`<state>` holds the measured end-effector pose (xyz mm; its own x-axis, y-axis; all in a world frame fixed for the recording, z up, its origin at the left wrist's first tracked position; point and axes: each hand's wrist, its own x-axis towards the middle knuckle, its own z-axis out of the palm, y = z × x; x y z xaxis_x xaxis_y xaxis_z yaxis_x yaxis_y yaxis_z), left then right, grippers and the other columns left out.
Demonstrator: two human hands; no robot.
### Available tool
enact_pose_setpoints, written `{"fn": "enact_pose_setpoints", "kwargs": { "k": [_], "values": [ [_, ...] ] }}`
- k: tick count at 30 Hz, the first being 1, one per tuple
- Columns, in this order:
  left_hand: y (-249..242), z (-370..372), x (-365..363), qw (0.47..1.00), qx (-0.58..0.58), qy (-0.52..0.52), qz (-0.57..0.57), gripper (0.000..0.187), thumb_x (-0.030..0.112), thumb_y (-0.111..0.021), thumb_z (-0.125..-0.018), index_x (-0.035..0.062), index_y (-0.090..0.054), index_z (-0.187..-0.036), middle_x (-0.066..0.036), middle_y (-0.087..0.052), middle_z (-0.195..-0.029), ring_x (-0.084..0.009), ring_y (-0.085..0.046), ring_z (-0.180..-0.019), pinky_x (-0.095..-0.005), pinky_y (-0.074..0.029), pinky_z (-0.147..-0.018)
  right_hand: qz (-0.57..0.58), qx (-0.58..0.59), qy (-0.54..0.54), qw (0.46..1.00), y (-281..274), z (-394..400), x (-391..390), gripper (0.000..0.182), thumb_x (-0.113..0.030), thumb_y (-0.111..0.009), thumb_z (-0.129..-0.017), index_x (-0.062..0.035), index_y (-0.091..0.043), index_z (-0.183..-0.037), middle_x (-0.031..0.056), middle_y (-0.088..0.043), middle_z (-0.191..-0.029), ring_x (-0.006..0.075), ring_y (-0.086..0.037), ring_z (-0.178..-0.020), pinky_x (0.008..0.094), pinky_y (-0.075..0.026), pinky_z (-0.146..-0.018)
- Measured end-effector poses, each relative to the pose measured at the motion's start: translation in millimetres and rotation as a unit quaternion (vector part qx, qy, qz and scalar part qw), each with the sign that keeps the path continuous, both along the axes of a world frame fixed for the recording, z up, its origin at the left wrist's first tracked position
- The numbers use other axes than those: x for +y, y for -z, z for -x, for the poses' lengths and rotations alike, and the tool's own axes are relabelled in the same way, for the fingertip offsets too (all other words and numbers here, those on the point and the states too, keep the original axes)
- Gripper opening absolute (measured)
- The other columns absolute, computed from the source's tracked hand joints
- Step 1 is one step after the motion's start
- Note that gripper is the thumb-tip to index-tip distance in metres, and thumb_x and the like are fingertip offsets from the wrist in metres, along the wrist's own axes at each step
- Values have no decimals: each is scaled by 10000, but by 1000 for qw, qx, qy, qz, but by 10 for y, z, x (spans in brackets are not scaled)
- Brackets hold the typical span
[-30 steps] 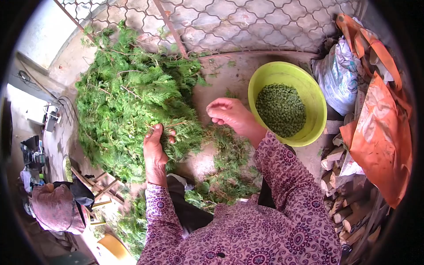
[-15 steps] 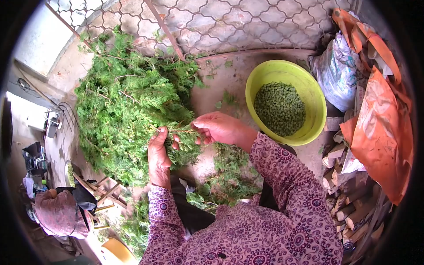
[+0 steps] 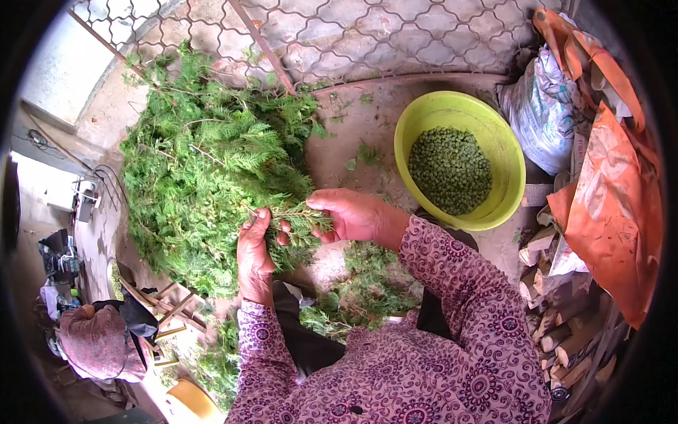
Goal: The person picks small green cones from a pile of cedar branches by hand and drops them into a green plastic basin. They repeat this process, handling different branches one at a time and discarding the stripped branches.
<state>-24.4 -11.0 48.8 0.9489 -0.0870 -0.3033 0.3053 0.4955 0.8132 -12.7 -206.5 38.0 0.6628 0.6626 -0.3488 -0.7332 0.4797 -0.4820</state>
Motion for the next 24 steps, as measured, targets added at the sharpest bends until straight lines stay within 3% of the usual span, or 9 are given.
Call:
{"fn": "enact_pose_setpoints", "kwargs": {
  "k": [4,10,17,24],
  "values": [
    [38,0,4,1000,1,6,-7,120,149,-583,-816,37,-546,-840,-73,-556,-708,-193,-559,-608,-272,-404,-446,-56,-31,-11,998,59,-29,-4,110,-187,-518,-855,-98,-539,-916,32,-560,-845,182,-565,-702,278,-464,-574],
    [57,10,32,1000,2,14,-4,119,142,-575,-820,28,-546,-841,-74,-557,-710,-189,-559,-599,-261,-405,-439,-4,18,22,1000,14,-6,40,57,-112,-529,-833,-80,-530,-881,45,-560,-743,167,-558,-639,273,-449,-559],
    [33,19,76,999,6,-20,-36,104,126,-571,-820,24,-550,-829,-81,-561,-657,-181,-554,-584,-255,-398,-431,-21,-4,24,999,28,22,114,77,-43,-558,-780,-81,-522,-837,26,-546,-713,146,-522,-604,263,-426,-551],
    [17,57,8,997,28,-44,-62,116,135,-551,-832,28,-552,-787,-75,-562,-641,-163,-540,-544,-250,-387,-415,29,33,43,998,63,43,151,70,-49,-560,-758,-87,-502,-762,8,-503,-661,98,-476,-556,244,-358,-441]
  ]
}}
